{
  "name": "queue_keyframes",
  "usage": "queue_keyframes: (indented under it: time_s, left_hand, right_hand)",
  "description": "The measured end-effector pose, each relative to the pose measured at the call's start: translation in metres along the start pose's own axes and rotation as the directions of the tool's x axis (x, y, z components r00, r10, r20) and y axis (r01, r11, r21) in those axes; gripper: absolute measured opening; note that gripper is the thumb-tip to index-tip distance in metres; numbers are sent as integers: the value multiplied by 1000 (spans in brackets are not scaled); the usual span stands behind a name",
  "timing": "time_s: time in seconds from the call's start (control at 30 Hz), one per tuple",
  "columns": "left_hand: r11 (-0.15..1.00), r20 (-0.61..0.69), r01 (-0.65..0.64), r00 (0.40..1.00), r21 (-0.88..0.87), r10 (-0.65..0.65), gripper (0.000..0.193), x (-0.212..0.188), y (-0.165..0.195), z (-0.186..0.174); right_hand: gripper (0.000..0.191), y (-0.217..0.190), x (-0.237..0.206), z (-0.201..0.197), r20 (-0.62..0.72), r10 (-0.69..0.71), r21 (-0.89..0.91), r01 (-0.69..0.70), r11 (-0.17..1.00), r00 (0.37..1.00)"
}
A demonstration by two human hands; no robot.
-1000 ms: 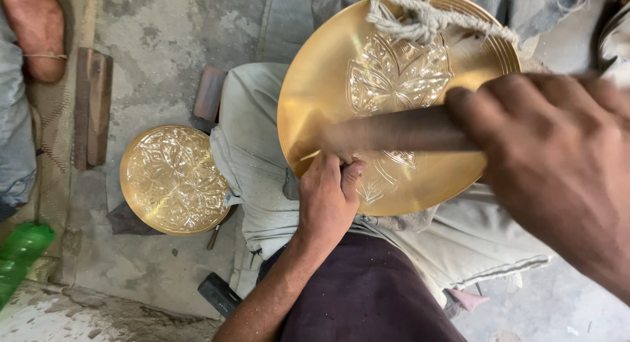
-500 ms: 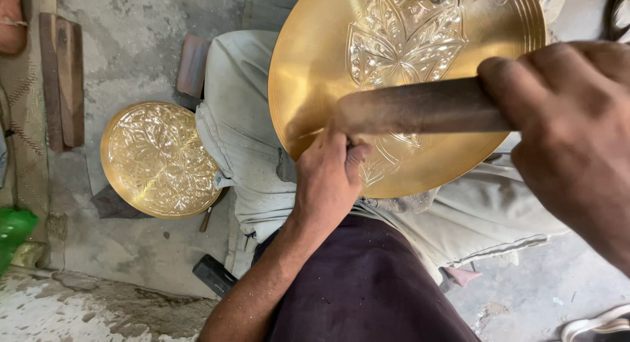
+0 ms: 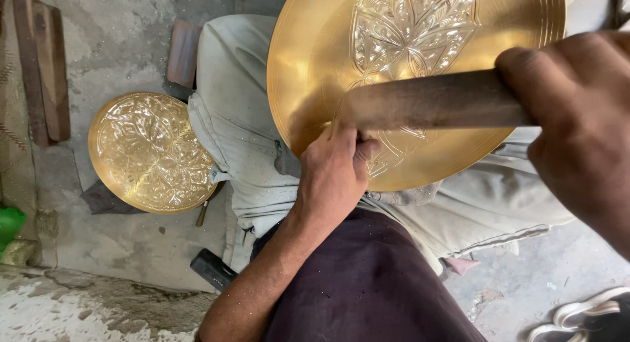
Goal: The person uses a chisel and hammer to engrave a floral pattern into a brass plate. They hold the chisel in one hand and strike it with a hammer in the other, working on the design while seated on the floor.
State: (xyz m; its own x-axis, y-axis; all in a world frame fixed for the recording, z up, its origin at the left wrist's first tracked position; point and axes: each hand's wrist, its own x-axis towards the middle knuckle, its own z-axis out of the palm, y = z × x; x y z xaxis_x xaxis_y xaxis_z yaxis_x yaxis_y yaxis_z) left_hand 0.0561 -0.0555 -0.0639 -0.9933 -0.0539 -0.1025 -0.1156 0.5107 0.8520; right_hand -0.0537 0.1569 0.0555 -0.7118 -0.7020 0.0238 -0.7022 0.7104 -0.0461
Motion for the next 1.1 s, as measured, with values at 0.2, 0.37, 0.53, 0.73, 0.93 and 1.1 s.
queue_keyframes:
  time_s: [0.2, 0.37, 0.53, 0.73, 0.93, 1.1]
  left_hand:
    - [998, -19, -56, 998, -11, 56, 42, 1, -2, 0]
    - [999, 39, -32, 999, -14, 33, 39, 0, -2, -1]
    - [998, -77, -57, 996, -31, 54, 28, -5, -1, -1]
    - [971, -149, -32, 989, -235, -3, 24, -15, 0, 6]
    - [994, -185, -106, 978, -33, 98, 25, -17, -1, 15]
    - [989, -219, -146, 966, -35, 135, 26, -20, -2, 17]
  right_hand:
    - [59, -4, -8, 4, 10, 168, 198, -166, 966, 986]
    - [52, -9, -22, 0, 74, 132, -97, -124, 988, 989]
    - [54, -11, -34, -2, 57, 111, -101, -105, 989, 992]
    - [70, -7, -48, -7, 108, 274, 177, -289, 941, 956]
    - [68, -16, -36, -12, 46, 252, 230, -255, 939, 967]
    - [56, -33, -11, -30, -46, 133, 189, -122, 974, 990]
